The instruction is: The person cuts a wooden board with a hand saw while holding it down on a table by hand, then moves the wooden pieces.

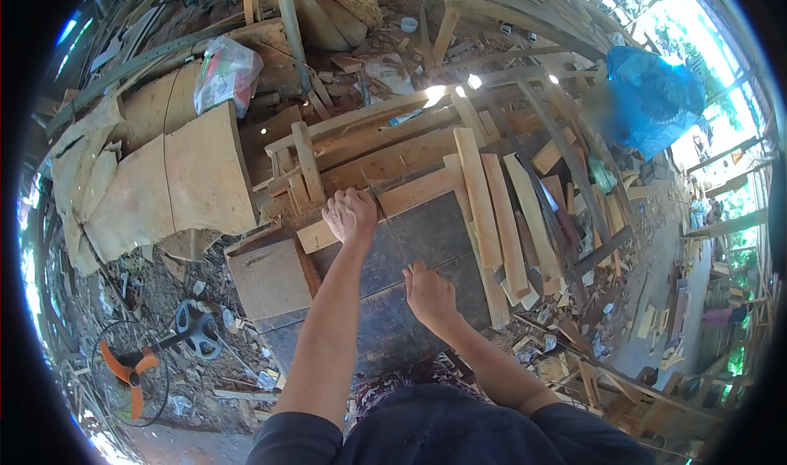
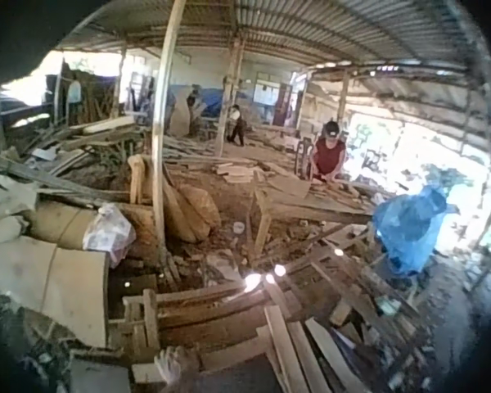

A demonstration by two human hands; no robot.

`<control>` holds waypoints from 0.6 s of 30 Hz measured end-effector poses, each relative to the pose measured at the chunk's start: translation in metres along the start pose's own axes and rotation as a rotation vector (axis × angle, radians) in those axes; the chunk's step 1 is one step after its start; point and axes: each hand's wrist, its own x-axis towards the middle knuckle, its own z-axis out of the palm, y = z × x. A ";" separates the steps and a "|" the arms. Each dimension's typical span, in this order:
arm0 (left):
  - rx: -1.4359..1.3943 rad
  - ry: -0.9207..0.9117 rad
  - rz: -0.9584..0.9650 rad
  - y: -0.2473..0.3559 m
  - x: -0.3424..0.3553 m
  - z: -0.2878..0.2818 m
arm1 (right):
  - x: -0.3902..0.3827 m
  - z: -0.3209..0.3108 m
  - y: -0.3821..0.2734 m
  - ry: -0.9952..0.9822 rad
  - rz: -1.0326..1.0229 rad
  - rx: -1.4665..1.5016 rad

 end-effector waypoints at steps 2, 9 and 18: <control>-0.016 -0.003 0.000 0.005 -0.002 -0.002 | 0.009 0.000 -0.004 0.034 0.014 0.031; -0.041 -0.010 -0.023 0.003 0.000 0.001 | 0.043 0.016 -0.003 0.128 -0.102 0.091; -0.046 -0.023 -0.016 0.011 0.000 0.002 | 0.063 0.007 -0.005 0.107 -0.099 0.041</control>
